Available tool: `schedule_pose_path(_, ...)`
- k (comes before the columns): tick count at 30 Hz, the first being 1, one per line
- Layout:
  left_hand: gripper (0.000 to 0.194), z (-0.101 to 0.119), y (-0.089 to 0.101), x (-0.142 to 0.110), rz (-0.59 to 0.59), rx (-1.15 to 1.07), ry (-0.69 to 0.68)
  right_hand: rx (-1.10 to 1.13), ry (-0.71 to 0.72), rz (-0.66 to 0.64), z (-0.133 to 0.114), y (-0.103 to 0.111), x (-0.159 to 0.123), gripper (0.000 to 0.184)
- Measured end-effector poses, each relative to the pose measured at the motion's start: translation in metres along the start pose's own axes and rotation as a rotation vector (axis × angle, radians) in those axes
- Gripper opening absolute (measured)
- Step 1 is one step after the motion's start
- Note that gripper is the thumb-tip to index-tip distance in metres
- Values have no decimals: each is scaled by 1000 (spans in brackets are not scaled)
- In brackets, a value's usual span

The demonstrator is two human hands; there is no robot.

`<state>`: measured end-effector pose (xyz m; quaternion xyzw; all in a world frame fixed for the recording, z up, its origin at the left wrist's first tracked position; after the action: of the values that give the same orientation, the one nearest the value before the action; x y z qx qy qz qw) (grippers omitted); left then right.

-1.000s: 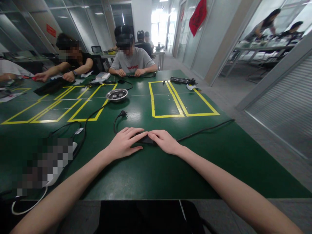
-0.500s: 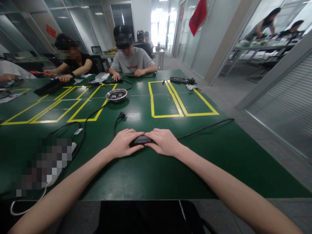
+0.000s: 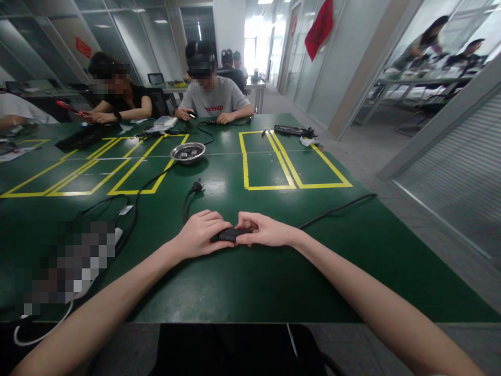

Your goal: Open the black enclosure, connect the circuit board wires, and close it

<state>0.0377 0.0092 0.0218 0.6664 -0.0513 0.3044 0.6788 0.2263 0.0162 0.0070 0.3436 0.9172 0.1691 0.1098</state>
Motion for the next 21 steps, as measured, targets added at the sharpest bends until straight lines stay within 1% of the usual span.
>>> schedule_pose_path(2, 46, 2, -1, 0, -19, 0, -16, 114, -42, -86, -1, -5, -2, 43)
schedule_pose_path(4, 46, 3, -3, 1, -38, -12, -29, 161, -68, -105, -2, -8, -3, 43)
schedule_pose_path(6, 45, 0, -2, 1, -19, -25, -25, 207, -74, -68, -1, -8, -2, 43)
schedule_pose_path(8, 43, -3, 2, 1, 44, -21, -2, 296, -78, 5, 3, -4, 1, 44)
schedule_pose_path(9, 42, -5, 6, 1, 84, -9, 15, 352, -80, 62, 6, 1, 3, 45)
schedule_pose_path(11, 45, -7, 12, -1, 165, 40, 39, 461, -85, 226, 13, 17, 4, 47)
schedule_pose_path(12, 48, -8, 14, -3, 195, 58, 58, 508, -80, 338, 17, 29, 4, 49)
schedule_pose_path(14, 53, -11, 15, -5, 192, 45, 90, 573, -50, 599, 27, 57, -3, 52)
schedule_pose_path(16, 56, -13, 11, -6, 118, -7, 105, 586, -1, 859, 38, 87, -16, 54)
schedule_pose_path(18, 58, -14, 3, -6, 19, -71, 113, 529, 53, 1071, 49, 116, -32, 56)
schedule_pose_path(21, 59, -16, -6, -7, -102, -162, 144, 279, 110, 1334, 63, 146, -57, 57)
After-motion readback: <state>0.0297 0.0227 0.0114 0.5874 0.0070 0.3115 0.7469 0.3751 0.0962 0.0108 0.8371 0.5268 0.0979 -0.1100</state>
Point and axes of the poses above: each hand's wrist, its own x-axis towards the middle knuckle, its own y-axis out of the back of the hand, z = x × y, the point moved 4 cm from there along x, towards the middle knuckle, and after that the axes turned 6 degrees about -x, right-handed, at the moved point
